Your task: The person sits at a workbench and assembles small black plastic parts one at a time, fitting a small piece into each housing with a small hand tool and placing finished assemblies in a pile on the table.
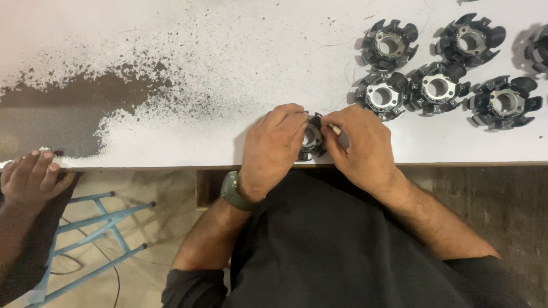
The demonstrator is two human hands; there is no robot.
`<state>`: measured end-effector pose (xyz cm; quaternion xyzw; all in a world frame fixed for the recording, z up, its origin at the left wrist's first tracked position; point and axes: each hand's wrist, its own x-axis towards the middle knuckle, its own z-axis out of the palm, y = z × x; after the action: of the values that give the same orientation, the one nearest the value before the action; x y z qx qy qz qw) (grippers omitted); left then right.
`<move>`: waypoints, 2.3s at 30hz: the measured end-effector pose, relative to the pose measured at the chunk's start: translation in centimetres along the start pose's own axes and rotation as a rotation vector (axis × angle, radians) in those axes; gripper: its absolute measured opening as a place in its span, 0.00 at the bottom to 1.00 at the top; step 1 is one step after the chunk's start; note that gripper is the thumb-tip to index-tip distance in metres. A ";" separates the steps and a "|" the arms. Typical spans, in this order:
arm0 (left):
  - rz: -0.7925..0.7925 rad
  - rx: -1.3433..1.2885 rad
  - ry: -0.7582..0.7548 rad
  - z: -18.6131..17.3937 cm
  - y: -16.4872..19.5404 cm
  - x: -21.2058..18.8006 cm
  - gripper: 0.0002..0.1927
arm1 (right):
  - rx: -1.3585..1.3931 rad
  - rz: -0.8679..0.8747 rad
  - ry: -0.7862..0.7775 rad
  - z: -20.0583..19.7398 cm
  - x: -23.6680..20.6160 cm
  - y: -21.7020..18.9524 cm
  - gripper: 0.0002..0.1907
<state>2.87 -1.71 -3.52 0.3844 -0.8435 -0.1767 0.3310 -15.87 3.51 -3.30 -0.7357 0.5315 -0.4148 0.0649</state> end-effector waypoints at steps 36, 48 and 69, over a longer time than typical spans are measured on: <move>-0.111 -0.088 -0.122 -1.4 0.3 1.3 0.05 | 0.007 -0.169 0.001 0.2 -1.1 1.1 0.17; -0.075 -0.101 -0.076 -1.0 -0.1 0.5 0.10 | -0.042 -0.164 0.011 0.5 -0.9 0.8 0.17; -0.054 -0.086 -0.036 -0.3 -0.3 0.1 0.08 | -0.068 -0.187 -0.002 0.6 -0.8 0.9 0.19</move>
<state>3.25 -1.99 -3.43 0.3891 -0.8302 -0.2288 0.3270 -16.14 3.59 -4.58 -0.7844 0.4741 -0.4000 0.0017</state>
